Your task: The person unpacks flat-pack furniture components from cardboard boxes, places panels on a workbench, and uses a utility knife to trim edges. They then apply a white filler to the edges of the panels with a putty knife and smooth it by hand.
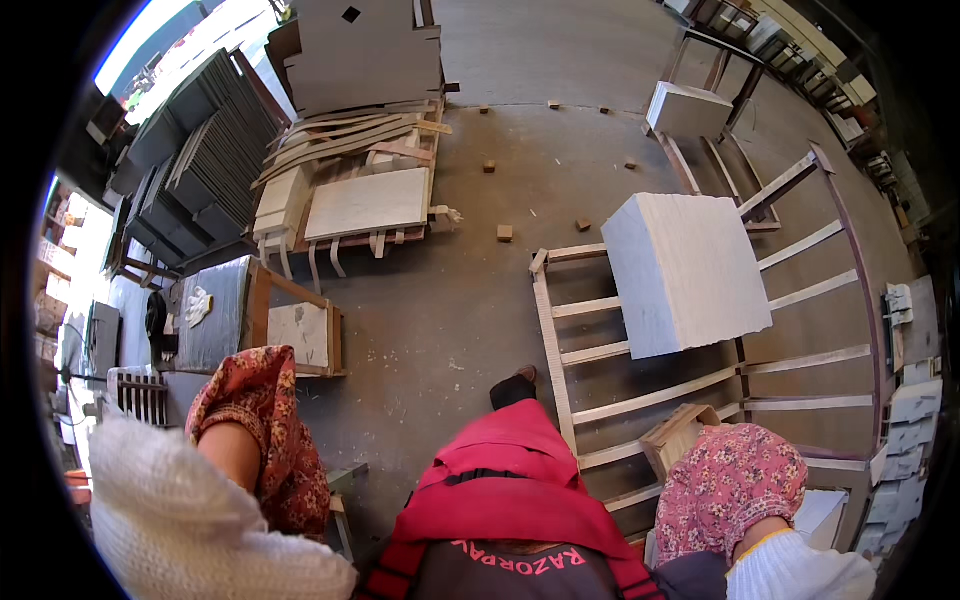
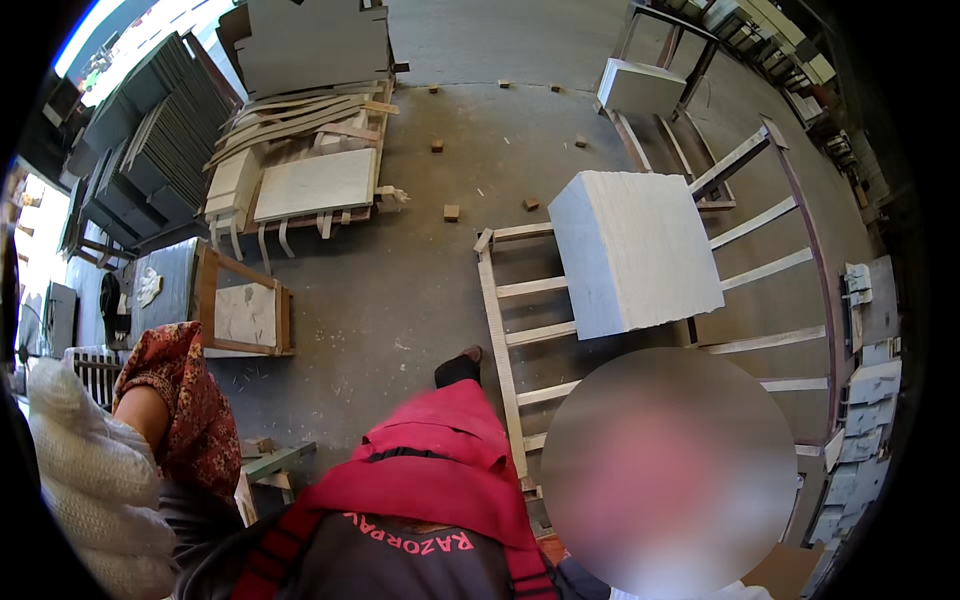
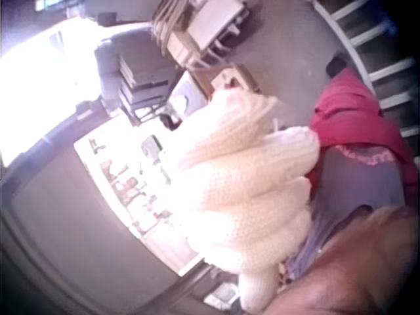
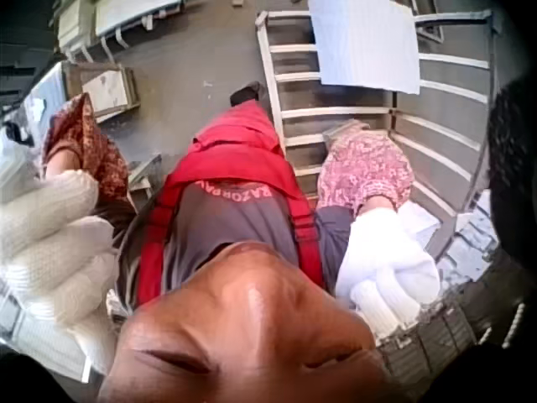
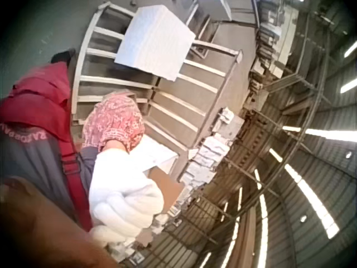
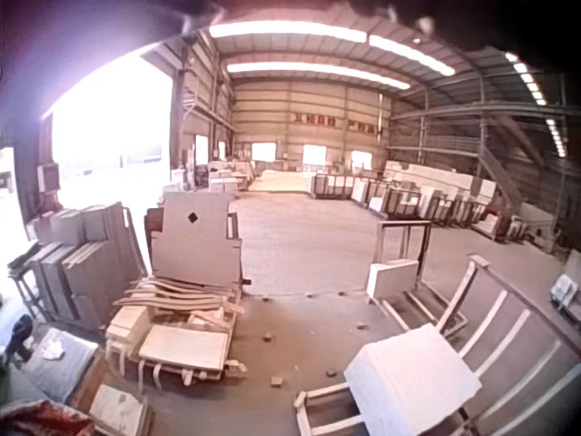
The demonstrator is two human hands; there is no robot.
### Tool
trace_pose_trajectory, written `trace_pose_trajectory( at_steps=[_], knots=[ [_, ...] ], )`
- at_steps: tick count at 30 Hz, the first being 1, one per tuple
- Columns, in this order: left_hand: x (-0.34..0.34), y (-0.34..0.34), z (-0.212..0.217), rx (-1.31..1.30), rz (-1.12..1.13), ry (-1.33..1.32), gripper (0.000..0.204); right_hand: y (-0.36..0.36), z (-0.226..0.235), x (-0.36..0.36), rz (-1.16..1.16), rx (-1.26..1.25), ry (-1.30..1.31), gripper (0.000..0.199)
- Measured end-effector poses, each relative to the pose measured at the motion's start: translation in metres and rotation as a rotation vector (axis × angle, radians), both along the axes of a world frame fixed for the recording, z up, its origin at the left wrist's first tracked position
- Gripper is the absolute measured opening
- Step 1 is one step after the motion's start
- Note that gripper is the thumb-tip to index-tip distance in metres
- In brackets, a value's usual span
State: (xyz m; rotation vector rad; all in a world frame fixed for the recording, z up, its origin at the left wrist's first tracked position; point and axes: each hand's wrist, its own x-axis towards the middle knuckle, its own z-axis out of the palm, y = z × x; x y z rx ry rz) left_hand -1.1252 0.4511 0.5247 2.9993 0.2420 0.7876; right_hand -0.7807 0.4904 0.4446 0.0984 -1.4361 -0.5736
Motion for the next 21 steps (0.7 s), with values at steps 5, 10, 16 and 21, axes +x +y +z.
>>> trace_pose_trajectory(
  at_steps=[5, 10, 16, 21],
  knots=[
    [0.065, 0.192, -0.089, 0.698, -0.62, -0.309, 0.03, 0.09, -0.035, 0.056, -0.193, -0.903, -0.745, 0.04],
    [0.144, 0.341, -0.203, -0.213, -0.022, 0.01, 0.025, 0.189, -0.232, 0.103, -0.788, -1.63, -0.583, 0.026],
    [0.188, 0.5, -0.431, -0.826, 0.593, 0.395, 0.038, 0.186, -0.442, 0.183, -0.865, -2.433, -0.078, 0.035],
    [0.277, 0.614, -0.599, -1.595, 0.724, 0.233, 0.044, 0.18, -0.574, 0.217, -0.133, -2.46, 1.631, 0.039]
  ],
)
